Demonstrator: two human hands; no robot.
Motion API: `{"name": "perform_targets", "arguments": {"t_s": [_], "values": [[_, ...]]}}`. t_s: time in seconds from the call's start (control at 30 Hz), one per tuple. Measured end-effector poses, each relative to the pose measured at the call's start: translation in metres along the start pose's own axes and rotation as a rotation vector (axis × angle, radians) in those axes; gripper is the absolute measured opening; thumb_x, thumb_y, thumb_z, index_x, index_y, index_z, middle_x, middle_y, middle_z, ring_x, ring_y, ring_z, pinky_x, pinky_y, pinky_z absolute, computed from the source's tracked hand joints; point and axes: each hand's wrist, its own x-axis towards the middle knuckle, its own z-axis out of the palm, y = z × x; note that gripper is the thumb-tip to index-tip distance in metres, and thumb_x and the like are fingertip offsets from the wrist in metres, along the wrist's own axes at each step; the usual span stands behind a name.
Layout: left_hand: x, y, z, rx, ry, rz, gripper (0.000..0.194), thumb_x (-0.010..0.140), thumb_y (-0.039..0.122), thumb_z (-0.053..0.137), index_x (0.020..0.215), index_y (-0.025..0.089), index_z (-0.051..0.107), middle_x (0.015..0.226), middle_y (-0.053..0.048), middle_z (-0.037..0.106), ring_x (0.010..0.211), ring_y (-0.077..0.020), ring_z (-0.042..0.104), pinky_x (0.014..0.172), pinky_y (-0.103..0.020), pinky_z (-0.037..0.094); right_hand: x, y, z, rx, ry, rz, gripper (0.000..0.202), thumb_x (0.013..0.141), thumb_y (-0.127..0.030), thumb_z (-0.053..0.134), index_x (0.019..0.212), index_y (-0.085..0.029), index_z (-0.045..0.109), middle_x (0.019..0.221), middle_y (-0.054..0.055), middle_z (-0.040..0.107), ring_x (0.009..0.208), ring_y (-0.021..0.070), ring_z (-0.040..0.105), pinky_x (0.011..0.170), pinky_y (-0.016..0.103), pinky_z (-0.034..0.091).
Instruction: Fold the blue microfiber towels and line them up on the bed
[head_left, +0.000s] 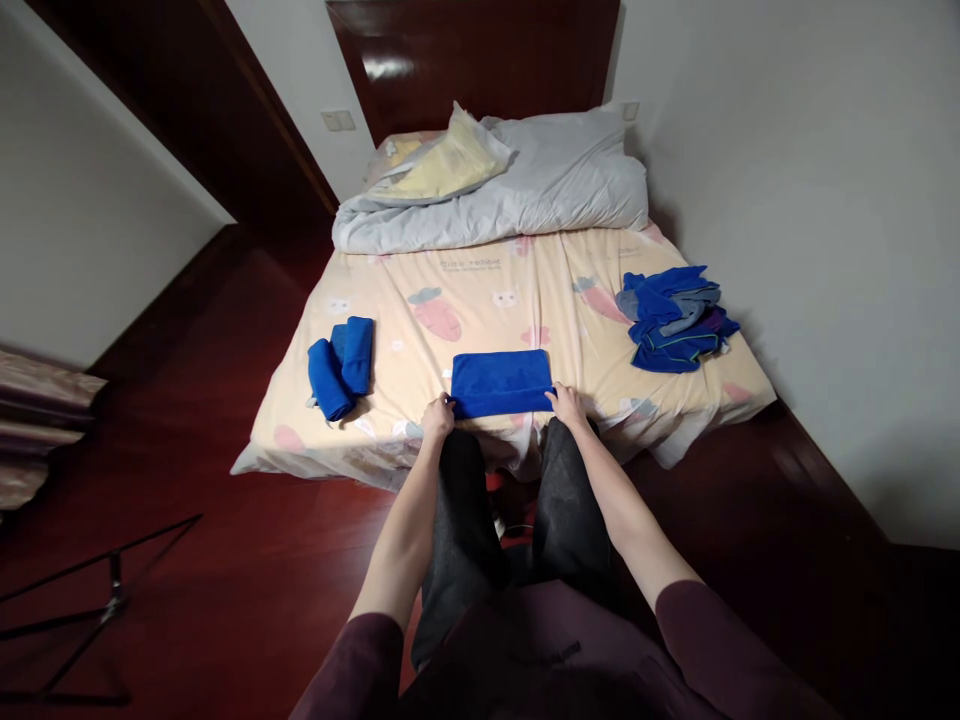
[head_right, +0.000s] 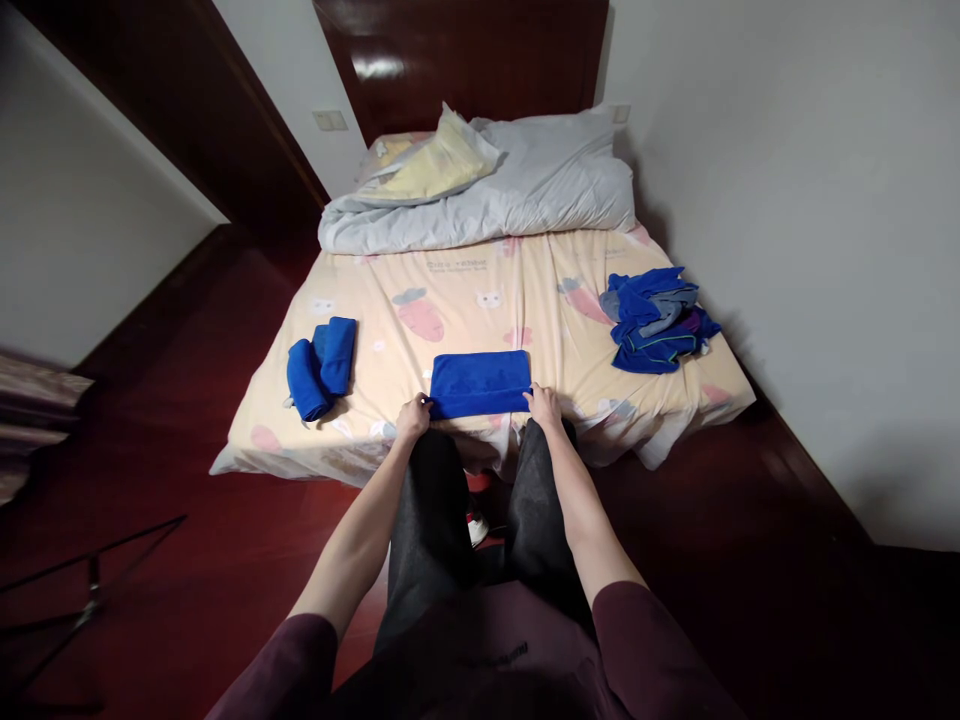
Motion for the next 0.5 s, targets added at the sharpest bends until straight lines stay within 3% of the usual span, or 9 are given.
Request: {"name": "perform_targets", "arguments": {"t_s": [0.5], "values": [[0.0021, -0.0042, 0.0024, -0.013, 0.009, 0.034, 0.029, 0.104, 0.032, 0.051, 0.126, 0.021, 0.066, 0.125, -0.017, 0.075, 0.118, -0.0276, 0.071, 0.092, -0.034, 0.053, -0.0006, -0.0002, -0.003, 0.015, -0.032, 0.012, 0.04, 0.109, -0.041, 0.05, 0.141, -0.02, 0.061, 0.127, 0.017, 0.073, 0.117, 0.0262, 0.07, 0.095, 0.03, 0.05]]}}
